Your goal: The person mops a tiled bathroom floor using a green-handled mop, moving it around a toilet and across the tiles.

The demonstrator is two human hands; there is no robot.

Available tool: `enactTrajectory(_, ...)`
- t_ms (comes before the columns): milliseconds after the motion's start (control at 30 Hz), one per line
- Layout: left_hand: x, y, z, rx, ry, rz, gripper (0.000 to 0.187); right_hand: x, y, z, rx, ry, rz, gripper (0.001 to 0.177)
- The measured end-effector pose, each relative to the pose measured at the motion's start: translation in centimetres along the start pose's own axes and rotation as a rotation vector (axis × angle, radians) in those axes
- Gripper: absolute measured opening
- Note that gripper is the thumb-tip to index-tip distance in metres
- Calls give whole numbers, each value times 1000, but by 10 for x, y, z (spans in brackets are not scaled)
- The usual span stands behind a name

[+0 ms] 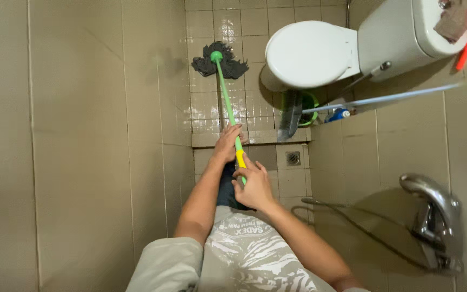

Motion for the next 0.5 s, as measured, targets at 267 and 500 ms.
enactTrajectory(267,99,-44,-26,-14,-52,-39,35,108,1,-7,8,50,-66,20)
enactTrajectory(500,192,-85,-45,32,-77,-4,52,206,13,-13,58,57,-44,23)
Point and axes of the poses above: each hand's wrist, its own x-axis towards the middle knuckle, its own z-axis out of the palm, y = z × x, the point moved 9 cm from there along x, towards the middle knuckle, and after that the axes turned 2 degrees about -x, right-handed, at the moved point
